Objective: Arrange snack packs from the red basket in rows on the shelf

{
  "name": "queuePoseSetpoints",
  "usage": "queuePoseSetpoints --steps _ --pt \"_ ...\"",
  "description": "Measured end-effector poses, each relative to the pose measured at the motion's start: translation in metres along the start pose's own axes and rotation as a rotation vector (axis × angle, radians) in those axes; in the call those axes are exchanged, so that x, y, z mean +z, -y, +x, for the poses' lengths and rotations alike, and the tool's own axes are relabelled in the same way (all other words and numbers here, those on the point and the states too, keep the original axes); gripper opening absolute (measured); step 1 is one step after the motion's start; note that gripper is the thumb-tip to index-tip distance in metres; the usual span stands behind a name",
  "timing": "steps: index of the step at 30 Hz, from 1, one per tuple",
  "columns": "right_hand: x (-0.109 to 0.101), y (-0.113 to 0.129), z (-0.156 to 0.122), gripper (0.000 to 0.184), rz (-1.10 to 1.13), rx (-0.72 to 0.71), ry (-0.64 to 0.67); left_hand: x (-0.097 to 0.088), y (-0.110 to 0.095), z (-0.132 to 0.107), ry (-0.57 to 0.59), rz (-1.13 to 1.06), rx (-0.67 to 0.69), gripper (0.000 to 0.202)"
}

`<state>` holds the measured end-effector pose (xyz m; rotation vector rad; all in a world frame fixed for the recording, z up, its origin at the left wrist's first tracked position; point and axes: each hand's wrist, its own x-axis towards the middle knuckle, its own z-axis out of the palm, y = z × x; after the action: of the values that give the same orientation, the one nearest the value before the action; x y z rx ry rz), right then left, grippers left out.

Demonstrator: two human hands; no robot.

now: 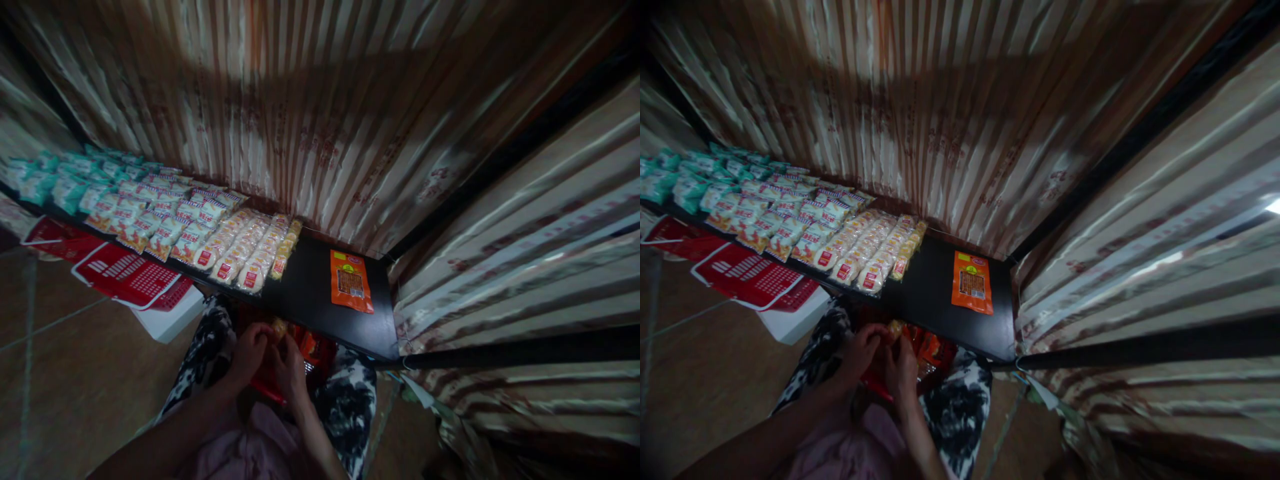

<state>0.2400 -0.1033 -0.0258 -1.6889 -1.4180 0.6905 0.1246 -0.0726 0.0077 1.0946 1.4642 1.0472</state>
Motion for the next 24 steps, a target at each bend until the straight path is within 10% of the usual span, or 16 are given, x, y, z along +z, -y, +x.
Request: queuePoseSetpoints --steps 24 --pt "-0.001 0.022 0.032 0.042 0.092 -0.019 0.022 -0.005 -0.015 0.01 -0.041 0.19 0.205 0.028"
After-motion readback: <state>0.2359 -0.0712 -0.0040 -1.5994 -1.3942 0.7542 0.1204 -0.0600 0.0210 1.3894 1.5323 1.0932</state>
